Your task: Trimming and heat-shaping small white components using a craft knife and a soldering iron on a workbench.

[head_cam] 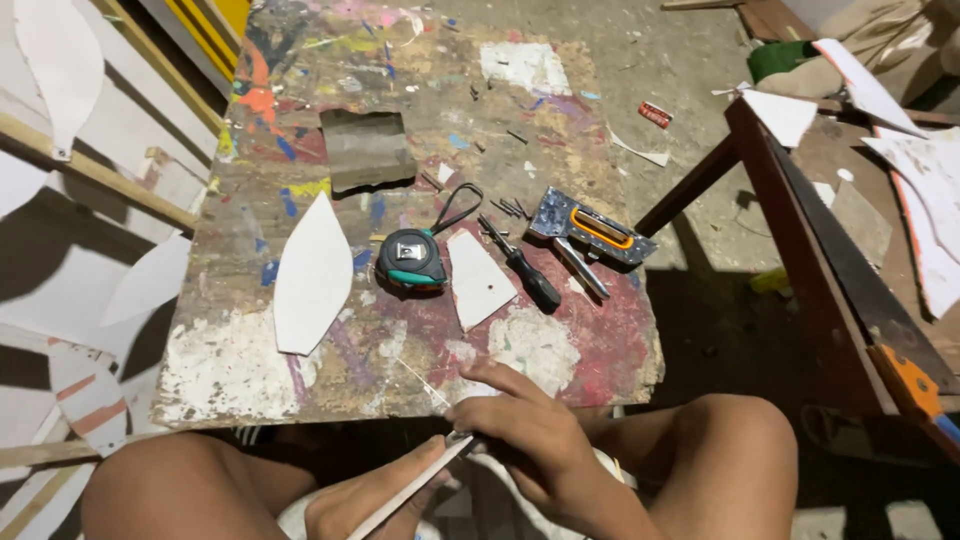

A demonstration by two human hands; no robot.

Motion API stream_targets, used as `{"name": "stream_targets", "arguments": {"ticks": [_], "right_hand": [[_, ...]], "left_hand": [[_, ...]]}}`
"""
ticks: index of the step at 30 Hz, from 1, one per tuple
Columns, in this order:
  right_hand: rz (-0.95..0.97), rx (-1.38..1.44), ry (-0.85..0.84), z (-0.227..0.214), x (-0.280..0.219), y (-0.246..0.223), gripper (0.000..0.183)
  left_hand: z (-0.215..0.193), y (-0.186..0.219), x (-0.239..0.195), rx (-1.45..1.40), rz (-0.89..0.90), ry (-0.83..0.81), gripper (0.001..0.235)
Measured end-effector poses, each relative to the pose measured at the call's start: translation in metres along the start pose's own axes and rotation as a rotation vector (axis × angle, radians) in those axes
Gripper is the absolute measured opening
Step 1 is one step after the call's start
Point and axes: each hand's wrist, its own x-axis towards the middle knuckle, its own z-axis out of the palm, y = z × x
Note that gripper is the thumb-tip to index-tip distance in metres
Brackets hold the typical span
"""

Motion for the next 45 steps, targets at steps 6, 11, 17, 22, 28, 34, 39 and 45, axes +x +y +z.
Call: {"name": "stream_targets", "arguments": {"ticks": [6,11,17,22,28,34,39,45], "right_hand": [[0.001,-0.04,-0.034,0.004,-0.004,0.024,0.041],[0.03,0.011,-0.012,0.011,-0.009,0.03,0.028],[0.149,-0.115,-0.07,0.009,-0.036,0.067,0.03],[0.188,-0.082,0.011,0.006,-0.035,0.065,0.026],[0.03,-0.082,0.017,-0.021,-0.008,0.011,0.032],[-0.011,-0.187,-0.108,-0.009,-0.004,0.006,0.029],[0.035,-0.042,-0.112,0.001,-0.001,0.01,0.043],[0.149,-0.062,-0.08,0.008,-0.019,0.045,0.024]], "left_hand": [[-0.001,-0.001,0.002,-0.027,-0.038,0.008,0.024],[-0.008,-0.012,-0.002,-0.05,-0.048,-0.033,0.021],[-0.012,-0.011,-0.003,-0.066,-0.19,-0.077,0.027],[-0.012,-0.024,-0.002,0.226,-0.56,-0.182,0.028],[-0.01,-0.005,-0.002,0.002,-0.174,-0.063,0.021],[-0.004,-0.01,0.0,-0.022,-0.009,-0.018,0.023],[-0.002,-0.007,0.001,-0.038,0.053,0.01,0.022],[-0.01,-0.015,-0.003,-0.05,-0.148,-0.015,0.02]]}}
